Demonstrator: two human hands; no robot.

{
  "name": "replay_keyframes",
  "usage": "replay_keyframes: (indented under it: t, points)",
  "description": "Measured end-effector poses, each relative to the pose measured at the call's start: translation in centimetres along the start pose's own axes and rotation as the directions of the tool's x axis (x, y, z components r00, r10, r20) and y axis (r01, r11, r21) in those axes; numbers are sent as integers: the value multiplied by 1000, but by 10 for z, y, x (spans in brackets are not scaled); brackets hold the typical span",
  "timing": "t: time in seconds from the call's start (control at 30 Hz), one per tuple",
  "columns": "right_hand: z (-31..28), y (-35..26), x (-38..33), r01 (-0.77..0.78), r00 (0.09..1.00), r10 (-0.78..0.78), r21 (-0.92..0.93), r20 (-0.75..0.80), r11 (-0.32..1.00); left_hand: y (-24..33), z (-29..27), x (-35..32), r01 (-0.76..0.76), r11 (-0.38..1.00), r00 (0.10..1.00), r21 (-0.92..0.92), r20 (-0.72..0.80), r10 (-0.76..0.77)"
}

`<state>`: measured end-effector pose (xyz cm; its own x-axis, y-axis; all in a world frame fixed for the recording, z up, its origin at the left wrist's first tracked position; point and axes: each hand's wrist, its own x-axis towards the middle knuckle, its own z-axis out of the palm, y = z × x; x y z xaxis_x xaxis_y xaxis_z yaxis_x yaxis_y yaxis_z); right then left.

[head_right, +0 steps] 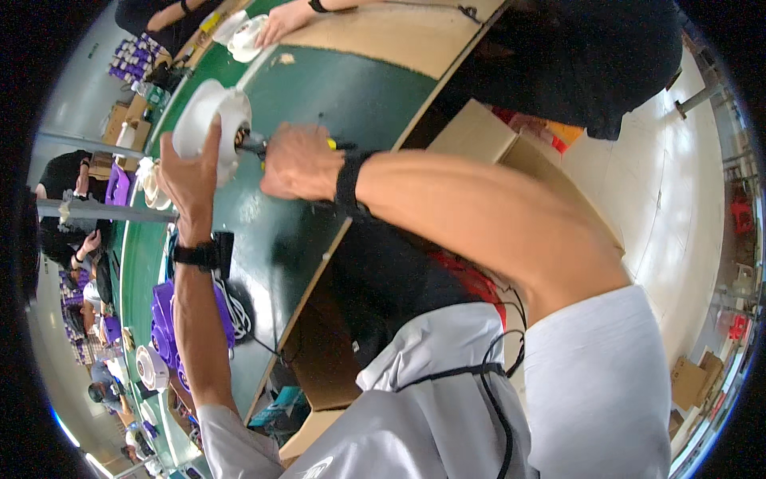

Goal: Assembling smoke detector components at a factory workstation.

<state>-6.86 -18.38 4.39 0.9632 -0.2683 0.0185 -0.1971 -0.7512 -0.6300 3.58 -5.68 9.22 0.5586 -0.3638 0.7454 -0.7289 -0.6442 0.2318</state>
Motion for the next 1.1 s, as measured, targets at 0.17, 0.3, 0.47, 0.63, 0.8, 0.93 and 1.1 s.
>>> replay_keyframes:
  t: [0.17, 0.3, 0.47, 0.63, 0.8, 0.93, 1.1]
  points:
    - [1, 6, 6, 19, 999, -19, 4, 41, 1000, 2, 6, 10, 15, 998, 997, -65, 74, -10]
    - [-4, 4, 6, 45, 998, -42, -62, 48, 997, -1, 7, 18, 66, 998, 987, 2, 149, -66]
    - [-3, 0, 8, 57, 996, -48, -123, 74, 991, -5, 10, 26, 32, 999, 983, -6, 182, -30]
    - [3, 2, 11, 29, 991, -21, -62, 132, 998, -14, 14, 30, 36, 999, 971, 18, 234, -40]
    - [-7, 0, 8, 57, 991, -47, -84, 122, 995, -7, 16, 44, 57, 995, 948, 83, 308, -80]
    - [-7, -2, 12, 106, 988, -93, -106, 120, 989, -25, 20, 49, 95, 995, 932, 43, 348, -104]
    - [-4, 2, 12, 146, 984, -130, -137, 122, 980, -26, 30, 44, 75, 994, 914, 77, 392, -100]
